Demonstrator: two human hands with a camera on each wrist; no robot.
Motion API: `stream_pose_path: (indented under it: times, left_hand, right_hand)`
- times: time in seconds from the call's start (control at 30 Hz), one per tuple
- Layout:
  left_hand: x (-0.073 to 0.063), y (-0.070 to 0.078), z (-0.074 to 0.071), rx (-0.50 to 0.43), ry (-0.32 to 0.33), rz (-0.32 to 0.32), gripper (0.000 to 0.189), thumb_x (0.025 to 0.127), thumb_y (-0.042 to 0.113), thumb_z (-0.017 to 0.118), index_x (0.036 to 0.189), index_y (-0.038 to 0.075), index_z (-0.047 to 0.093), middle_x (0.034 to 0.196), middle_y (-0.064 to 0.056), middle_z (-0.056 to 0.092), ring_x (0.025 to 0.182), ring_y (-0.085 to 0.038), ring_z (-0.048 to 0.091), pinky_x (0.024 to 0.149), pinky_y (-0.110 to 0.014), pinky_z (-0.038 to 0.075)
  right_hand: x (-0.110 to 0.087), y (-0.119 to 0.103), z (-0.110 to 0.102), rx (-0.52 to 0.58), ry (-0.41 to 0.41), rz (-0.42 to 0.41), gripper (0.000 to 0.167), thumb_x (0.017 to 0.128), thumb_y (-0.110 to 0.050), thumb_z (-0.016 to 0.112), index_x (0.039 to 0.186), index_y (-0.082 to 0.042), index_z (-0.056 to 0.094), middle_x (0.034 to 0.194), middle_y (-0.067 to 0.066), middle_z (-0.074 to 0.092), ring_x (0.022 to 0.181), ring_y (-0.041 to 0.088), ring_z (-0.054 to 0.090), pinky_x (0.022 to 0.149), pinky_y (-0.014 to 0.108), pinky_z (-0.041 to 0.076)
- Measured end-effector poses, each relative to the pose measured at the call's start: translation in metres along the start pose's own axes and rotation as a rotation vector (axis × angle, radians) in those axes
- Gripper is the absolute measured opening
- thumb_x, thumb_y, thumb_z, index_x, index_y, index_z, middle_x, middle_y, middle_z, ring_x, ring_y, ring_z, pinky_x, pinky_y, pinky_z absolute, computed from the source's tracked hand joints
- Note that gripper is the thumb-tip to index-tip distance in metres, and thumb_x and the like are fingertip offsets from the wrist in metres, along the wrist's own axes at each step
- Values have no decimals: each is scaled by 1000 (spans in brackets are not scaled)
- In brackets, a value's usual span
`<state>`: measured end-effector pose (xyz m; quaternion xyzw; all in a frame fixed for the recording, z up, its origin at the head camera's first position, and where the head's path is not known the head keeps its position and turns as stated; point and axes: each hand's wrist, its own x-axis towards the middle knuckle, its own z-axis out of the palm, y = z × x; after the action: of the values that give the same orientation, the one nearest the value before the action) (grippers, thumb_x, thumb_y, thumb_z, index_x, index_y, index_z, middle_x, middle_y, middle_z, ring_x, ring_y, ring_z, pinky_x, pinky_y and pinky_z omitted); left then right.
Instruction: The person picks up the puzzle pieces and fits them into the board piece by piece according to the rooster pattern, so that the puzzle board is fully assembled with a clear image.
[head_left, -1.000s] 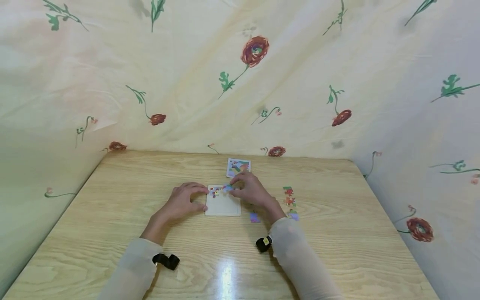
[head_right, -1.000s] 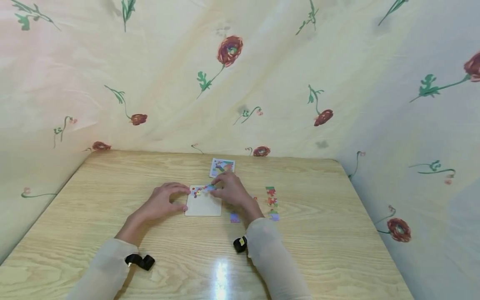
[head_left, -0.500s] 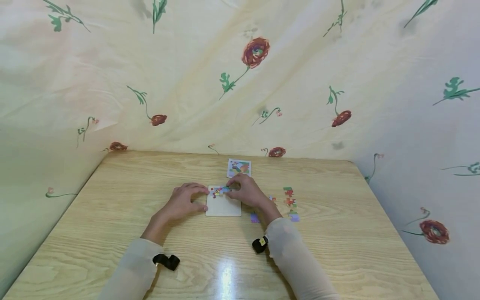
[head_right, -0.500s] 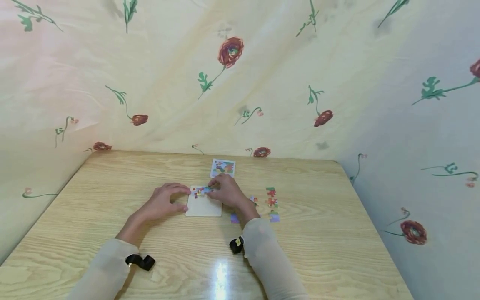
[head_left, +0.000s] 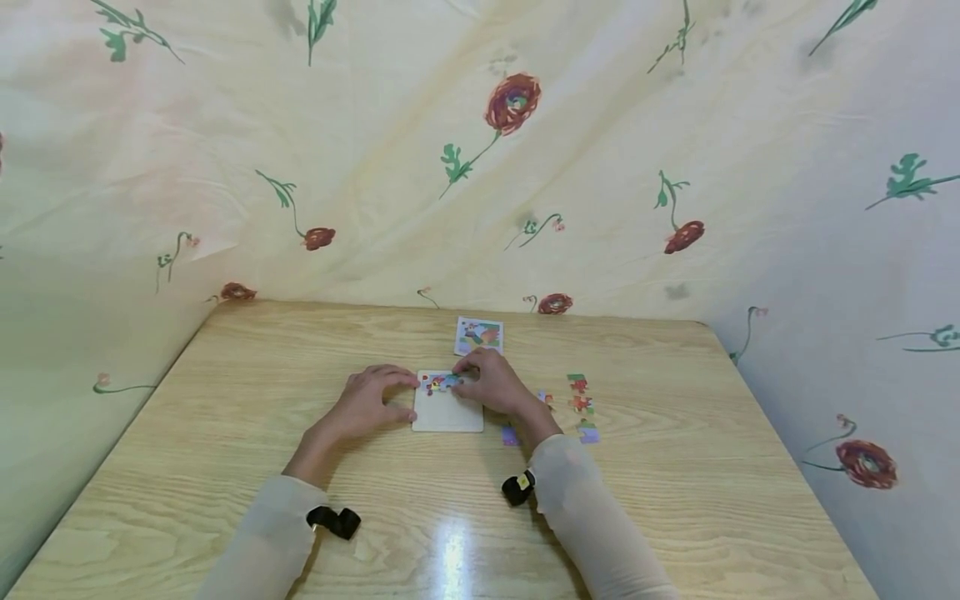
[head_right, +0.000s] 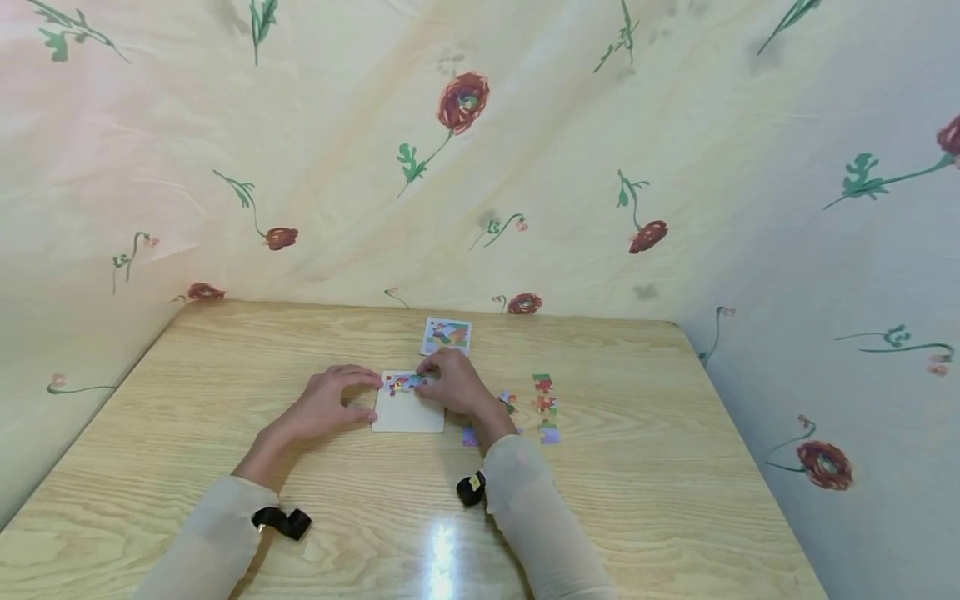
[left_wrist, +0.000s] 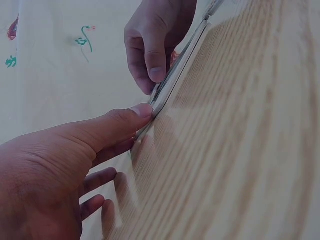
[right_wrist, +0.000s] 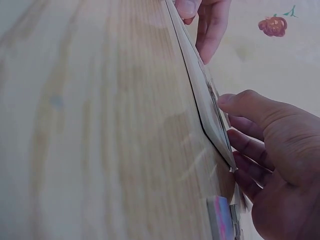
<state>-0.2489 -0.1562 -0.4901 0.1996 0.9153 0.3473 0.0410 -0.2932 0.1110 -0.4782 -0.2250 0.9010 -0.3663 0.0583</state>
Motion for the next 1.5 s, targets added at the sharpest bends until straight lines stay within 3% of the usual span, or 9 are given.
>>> stream_pose_path:
  times: [0.87,1.5]
  left_hand:
    - [-3,3,-2,-7,-5,4,51,86,39,83,132,23,70,147,-1,60,145,-34,45,115,-66,27]
    - [-4,3,-2,-9,-5,-5,50,87,39,83,133,24,69,147,-1,60,145,-34,44,116,-67,26]
  right_hand:
    - [2,-2,2,-23,8,9,23,86,-16,85,105,-9,78,112,7,69,109,24,63,103,43,51]
    - [4,-3,7,-42,36,-57,9,87,-13,82,97,-14,82,109,6,72,113,26,61,104,46,49]
